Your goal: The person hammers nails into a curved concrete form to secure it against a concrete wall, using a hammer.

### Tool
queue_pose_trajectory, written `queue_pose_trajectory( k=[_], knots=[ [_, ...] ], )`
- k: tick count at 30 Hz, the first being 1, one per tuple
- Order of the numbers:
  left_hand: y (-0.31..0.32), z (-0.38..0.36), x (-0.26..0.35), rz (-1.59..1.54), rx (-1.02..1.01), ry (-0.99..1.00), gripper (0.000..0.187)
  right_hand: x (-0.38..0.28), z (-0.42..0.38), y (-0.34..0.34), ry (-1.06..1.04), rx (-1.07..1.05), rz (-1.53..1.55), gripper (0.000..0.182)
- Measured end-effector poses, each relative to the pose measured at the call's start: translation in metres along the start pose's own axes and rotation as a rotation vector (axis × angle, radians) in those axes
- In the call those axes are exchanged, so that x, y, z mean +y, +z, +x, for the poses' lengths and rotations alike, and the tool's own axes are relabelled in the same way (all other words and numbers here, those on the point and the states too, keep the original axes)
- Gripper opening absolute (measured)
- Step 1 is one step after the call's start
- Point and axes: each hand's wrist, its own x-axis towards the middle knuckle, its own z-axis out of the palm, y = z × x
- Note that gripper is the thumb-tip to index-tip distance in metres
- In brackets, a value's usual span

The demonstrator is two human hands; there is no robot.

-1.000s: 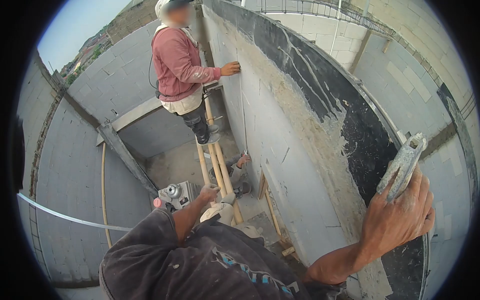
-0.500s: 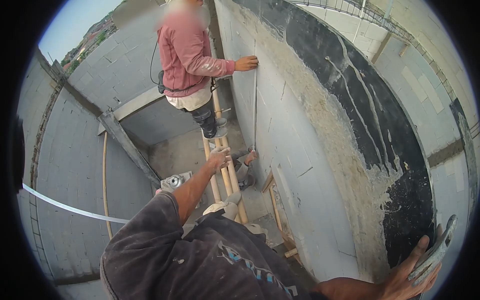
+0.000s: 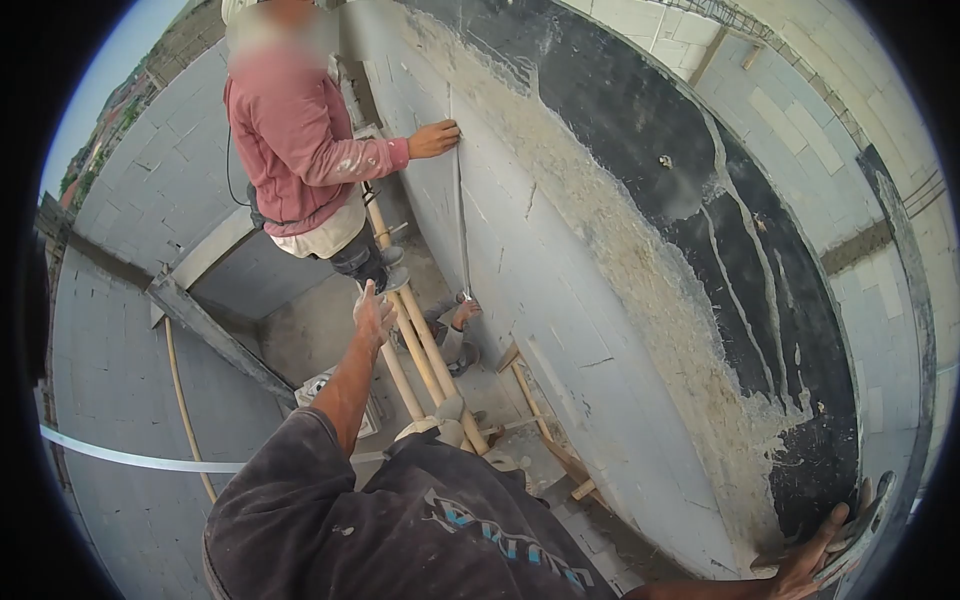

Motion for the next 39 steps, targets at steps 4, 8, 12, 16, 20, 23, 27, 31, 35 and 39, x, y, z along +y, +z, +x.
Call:
queue_pose_trajectory(
  k=[4,8,12,16,20,23,27,31,35,39],
  knots=[
    [0.012,0.035,0.000,0.026,-0.028,-0.032,0.059,0.017,0.003,-0.006,0.019,-0.055,-0.057,0.049],
    [0.025,0.063,-0.001,0.053,-0.043,-0.063,0.051,0.022,0.003,-0.009,0.071,-0.095,-0.123,0.052],
    [0.037,0.068,0.003,0.104,-0.063,-0.113,0.052,0.036,0.003,-0.013,0.082,-0.095,-0.201,0.055],
    [0.040,0.086,-0.010,0.158,-0.110,-0.178,0.054,0.042,0.002,-0.015,0.073,-0.083,-0.195,0.054],
    [0.052,0.085,-0.017,0.203,-0.168,-0.224,0.049,0.050,0.000,-0.019,0.043,-0.088,-0.212,0.052],
    [0.060,0.082,-0.026,0.245,-0.217,-0.247,0.042,0.050,-0.004,-0.019,0.052,-0.074,-0.218,0.051],
    [0.064,0.079,-0.026,0.326,-0.261,-0.265,0.037,0.048,-0.004,-0.018,0.036,-0.079,-0.206,0.051],
    [0.057,0.087,-0.030,0.343,-0.257,-0.249,0.035,0.045,-0.002,-0.017,0.093,-0.086,-0.150,0.051],
    [0.042,0.090,-0.038,0.373,-0.205,-0.270,0.035,0.042,0.002,-0.012,0.102,-0.052,-0.160,0.052],
    [0.015,0.093,-0.055,0.473,-0.175,-0.347,0.036,0.069,0.002,-0.029,0.159,-0.072,-0.272,0.065]
  ],
)
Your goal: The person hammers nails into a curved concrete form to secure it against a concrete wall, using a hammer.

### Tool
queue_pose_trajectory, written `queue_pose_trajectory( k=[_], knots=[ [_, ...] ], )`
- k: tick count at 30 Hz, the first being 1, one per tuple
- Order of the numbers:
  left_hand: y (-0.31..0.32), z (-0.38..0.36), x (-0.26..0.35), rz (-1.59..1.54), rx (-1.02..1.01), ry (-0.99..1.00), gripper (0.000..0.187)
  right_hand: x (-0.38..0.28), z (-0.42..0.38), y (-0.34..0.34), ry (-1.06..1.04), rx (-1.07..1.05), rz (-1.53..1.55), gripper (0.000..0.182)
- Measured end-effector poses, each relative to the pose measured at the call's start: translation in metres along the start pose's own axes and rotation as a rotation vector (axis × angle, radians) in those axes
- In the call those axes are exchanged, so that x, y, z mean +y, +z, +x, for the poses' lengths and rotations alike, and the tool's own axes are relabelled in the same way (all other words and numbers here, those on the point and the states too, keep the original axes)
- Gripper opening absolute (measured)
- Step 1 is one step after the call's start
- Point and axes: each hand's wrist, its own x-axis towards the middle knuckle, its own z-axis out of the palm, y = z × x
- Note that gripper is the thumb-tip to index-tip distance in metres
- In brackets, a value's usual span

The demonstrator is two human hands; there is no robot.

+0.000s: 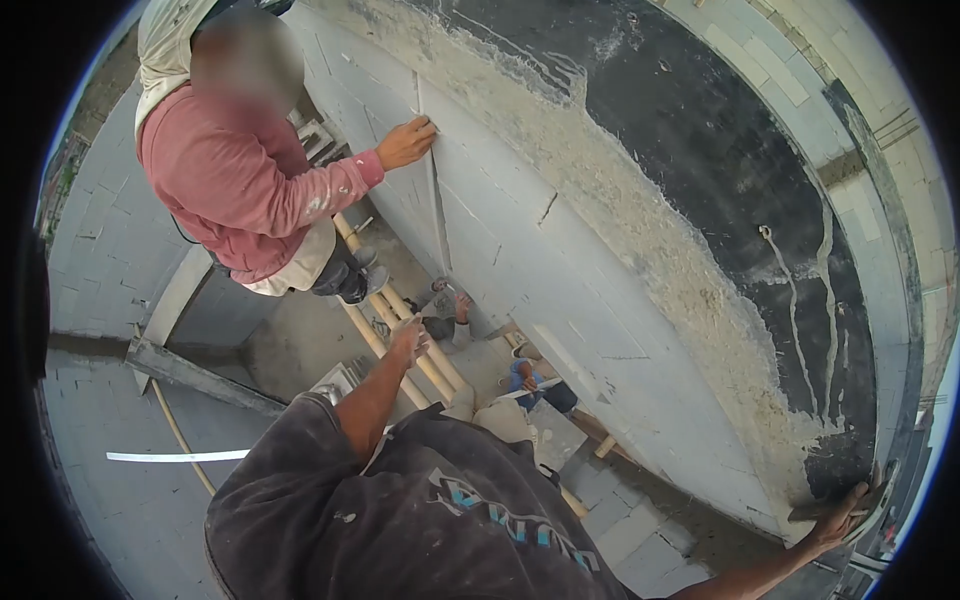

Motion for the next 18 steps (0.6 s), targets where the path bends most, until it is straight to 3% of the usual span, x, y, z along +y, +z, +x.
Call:
queue_pose_trajectory(
  k=[4,8,15,18],
  knots=[
    [-0.030,0.015,-0.049,0.162,0.013,-0.014,0.038,0.005,0.001,-0.001,-0.004,0.068,-0.025,0.057],
    [-0.056,0.000,-0.081,0.327,0.107,-0.090,0.040,-0.028,-0.006,0.002,0.011,0.160,-0.060,0.065],
    [-0.053,-0.027,-0.086,0.390,0.065,-0.112,0.037,-0.047,-0.011,0.002,0.103,0.171,-0.105,0.063],
    [-0.049,0.007,-0.105,0.458,-0.036,-0.013,0.037,-0.043,-0.009,0.001,0.060,0.170,-0.145,0.062]
  ],
)
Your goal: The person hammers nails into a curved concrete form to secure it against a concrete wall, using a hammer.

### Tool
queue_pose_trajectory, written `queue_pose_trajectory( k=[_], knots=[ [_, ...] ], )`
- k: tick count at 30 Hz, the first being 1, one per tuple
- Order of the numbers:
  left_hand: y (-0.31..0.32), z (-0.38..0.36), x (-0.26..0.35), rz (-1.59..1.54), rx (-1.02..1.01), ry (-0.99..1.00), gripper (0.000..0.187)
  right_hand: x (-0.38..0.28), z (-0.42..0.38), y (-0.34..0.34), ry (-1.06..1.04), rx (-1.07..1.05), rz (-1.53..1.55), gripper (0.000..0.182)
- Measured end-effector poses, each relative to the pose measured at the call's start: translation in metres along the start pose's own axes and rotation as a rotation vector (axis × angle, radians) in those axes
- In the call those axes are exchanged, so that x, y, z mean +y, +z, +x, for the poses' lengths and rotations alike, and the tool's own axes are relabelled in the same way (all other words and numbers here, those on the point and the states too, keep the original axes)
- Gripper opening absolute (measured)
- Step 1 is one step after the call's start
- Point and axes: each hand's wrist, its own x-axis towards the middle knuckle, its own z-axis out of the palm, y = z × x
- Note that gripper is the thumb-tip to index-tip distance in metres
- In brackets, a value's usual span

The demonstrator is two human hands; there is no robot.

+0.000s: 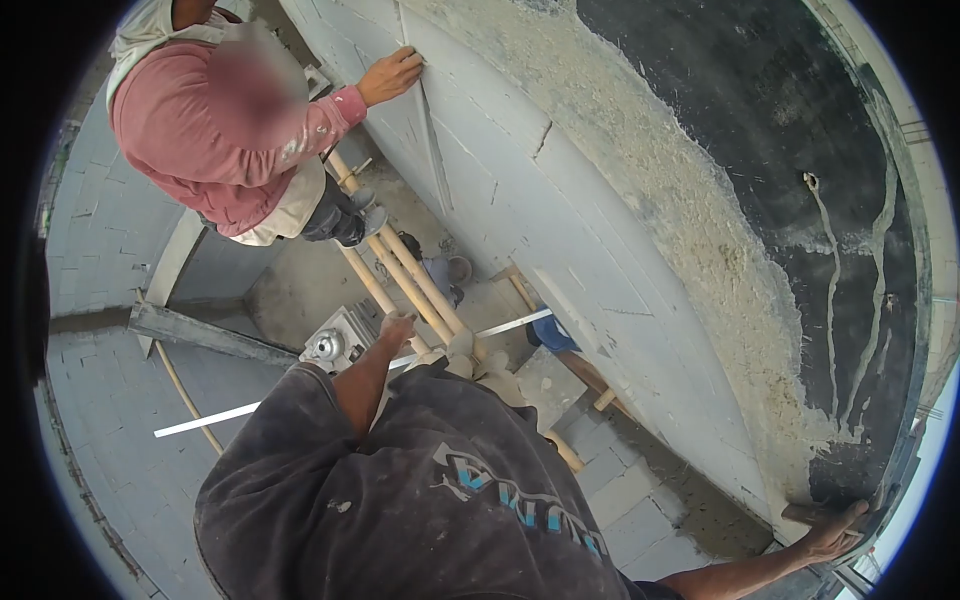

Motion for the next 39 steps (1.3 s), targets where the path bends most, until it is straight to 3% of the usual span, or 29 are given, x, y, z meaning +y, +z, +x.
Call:
queue_pose_trajectory(
  k=[1,3,4,5,6,9,14,15,18,19,20,23,26,27,30,35,38,39],
  knots=[
    [0.008,0.035,-0.033,0.130,0.029,0.284,0.036,0.004,0.000,0.000,-0.029,0.010,-0.010,0.062],
    [0.019,0.009,0.001,-0.004,-0.008,0.256,0.033,-0.004,-0.005,0.002,0.034,-0.061,0.105,0.063],
    [0.028,-0.002,0.019,0.000,0.101,0.182,0.032,0.030,0.002,0.005,0.046,-0.116,0.112,0.061],
    [0.034,0.013,0.012,-0.044,0.070,0.256,0.032,0.067,0.010,0.008,0.057,-0.171,0.118,0.060],
    [0.036,-0.001,0.023,-0.142,-0.028,0.219,0.031,0.057,0.004,0.014,0.036,-0.147,0.194,0.058],
    [0.047,0.003,0.017,0.033,0.053,0.174,0.035,0.043,-0.001,0.017,-0.045,-0.162,0.223,0.055],
    [0.048,-0.014,0.003,-0.013,-0.047,0.295,0.032,-0.004,0.001,0.012,-0.312,-0.106,0.107,0.049],
    [0.048,-0.011,0.002,0.155,0.015,0.230,0.033,-0.014,0.004,0.007,-0.426,-0.053,0.042,0.048],
    [0.048,-0.007,-0.012,0.221,-0.008,0.258,0.033,-0.042,0.011,-0.009,-0.698,0.147,-0.141,0.045],
    [0.048,-0.016,-0.008,0.227,-0.006,0.262,0.032,-0.048,0.014,-0.013,-0.744,0.188,-0.171,0.044],
    [0.052,-0.024,-0.005,0.101,0.033,0.127,0.033,-0.049,0.015,-0.016,-0.746,0.211,-0.173,0.043],
    [0.052,-0.021,0.009,0.110,0.050,0.204,0.033,-0.042,0.018,-0.012,-0.788,0.175,-0.120,0.050],
    [0.061,-0.051,0.014,0.111,0.111,0.230,0.032,0.017,-0.001,0.009,-0.228,-0.211,0.268,0.049],
    [0.064,-0.052,0.013,0.138,0.110,0.328,0.032,-0.001,-0.003,0.001,-0.123,-0.273,0.383,0.046],
    [0.074,-0.072,0.025,0.026,0.096,0.253,0.035,-0.004,-0.003,0.007,0.026,-0.195,0.428,0.043],
    [0.088,-0.086,0.003,0.039,0.113,0.177,0.035,-0.001,-0.001,0.010,-0.005,-0.101,0.248,0.050],
    [0.084,-0.066,-0.031,0.140,-0.022,0.069,0.034,-0.011,-0.002,0.009,-0.036,-0.079,0.179,0.053],
    [0.086,-0.069,-0.035,0.234,0.043,0.094,0.036,-0.006,-0.002,0.009,-0.011,-0.090,0.185,0.054]
  ],
)
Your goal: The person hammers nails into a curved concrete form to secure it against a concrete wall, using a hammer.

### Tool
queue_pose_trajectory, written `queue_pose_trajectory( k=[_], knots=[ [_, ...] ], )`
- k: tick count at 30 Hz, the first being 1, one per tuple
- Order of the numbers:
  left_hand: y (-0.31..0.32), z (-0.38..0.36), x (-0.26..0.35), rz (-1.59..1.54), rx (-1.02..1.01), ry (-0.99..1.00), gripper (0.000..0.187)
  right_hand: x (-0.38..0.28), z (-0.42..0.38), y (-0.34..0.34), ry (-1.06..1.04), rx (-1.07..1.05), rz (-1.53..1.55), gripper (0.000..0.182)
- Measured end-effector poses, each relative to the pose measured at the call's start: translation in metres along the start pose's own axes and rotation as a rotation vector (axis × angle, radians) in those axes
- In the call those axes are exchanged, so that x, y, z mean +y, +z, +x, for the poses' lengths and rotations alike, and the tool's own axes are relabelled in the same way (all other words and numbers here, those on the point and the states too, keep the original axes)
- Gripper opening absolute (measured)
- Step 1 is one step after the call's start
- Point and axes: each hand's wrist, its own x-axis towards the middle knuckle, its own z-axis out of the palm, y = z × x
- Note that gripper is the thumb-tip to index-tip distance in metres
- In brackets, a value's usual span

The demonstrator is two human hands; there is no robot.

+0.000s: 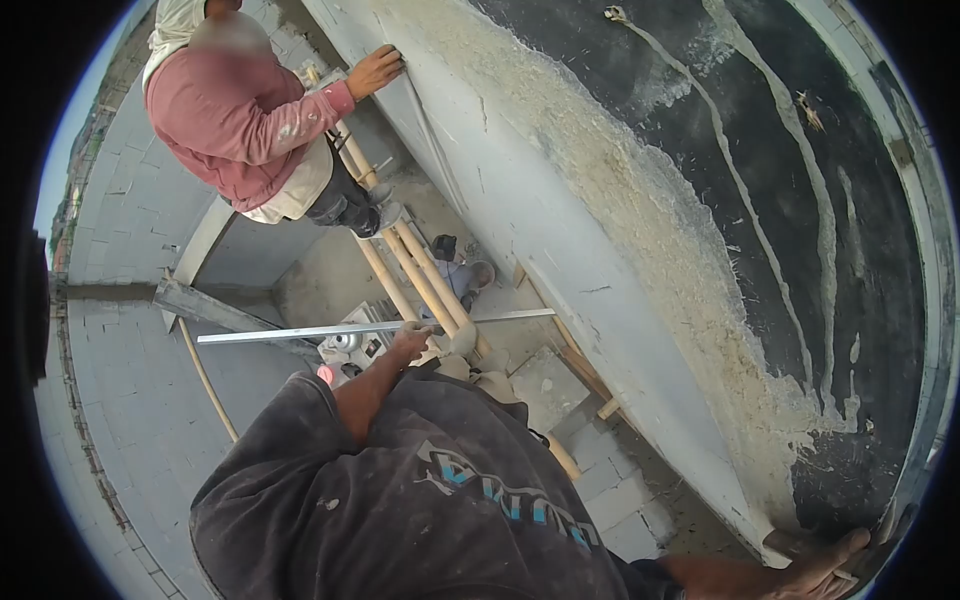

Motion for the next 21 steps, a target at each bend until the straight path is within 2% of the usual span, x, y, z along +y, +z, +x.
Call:
queue_pose_trajectory(
  k=[4,6,8,9,11,13,15,16,17,18,20,21],
  knots=[
    [0.000,-0.005,-0.004,-0.072,-0.008,-0.051,0.038,-0.001,-0.004,0.007,-0.009,0.172,-0.122,0.057],
    [-0.006,-0.003,-0.003,-0.069,-0.023,-0.006,0.040,0.029,0.001,0.008,-0.129,0.196,0.070,0.058],
    [-0.005,-0.003,0.007,-0.036,0.044,0.020,0.040,-0.051,-0.016,0.018,-0.197,0.183,0.183,0.072],
    [-0.006,0.004,0.001,-0.041,0.057,0.036,0.039,-0.042,-0.014,0.016,-0.175,0.147,0.192,0.078],
    [0.000,0.051,-0.047,0.227,0.162,0.420,0.038,-0.099,-0.029,0.018,0.050,0.092,0.245,0.083],
    [-0.001,0.074,-0.061,0.362,0.181,0.533,0.036,-0.063,-0.018,0.013,-0.090,0.098,0.172,0.083],
    [-0.002,0.081,-0.057,0.349,0.126,0.373,0.034,-0.028,-0.006,0.008,-0.244,0.179,0.030,0.082],
    [-0.007,0.067,-0.042,0.222,0.079,0.307,0.034,-0.018,-0.002,0.007,-0.326,0.251,-0.072,0.081],
    [-0.019,0.025,-0.003,0.096,0.032,0.240,0.033,-0.014,0.000,0.006,-0.407,0.322,-0.174,0.081],
    [-0.027,-0.003,0.025,-0.029,-0.014,0.173,0.032,-0.015,0.000,0.006,-0.393,0.322,-0.162,0.081],
    [-0.032,-0.008,0.039,0.001,-0.018,0.115,0.031,-0.020,-0.002,0.007,-0.359,0.326,-0.139,0.083],
    [-0.036,0.005,0.032,0.203,-0.012,0.224,0.032,-0.020,-0.003,0.007,-0.356,0.307,-0.145,0.083]
  ],
)
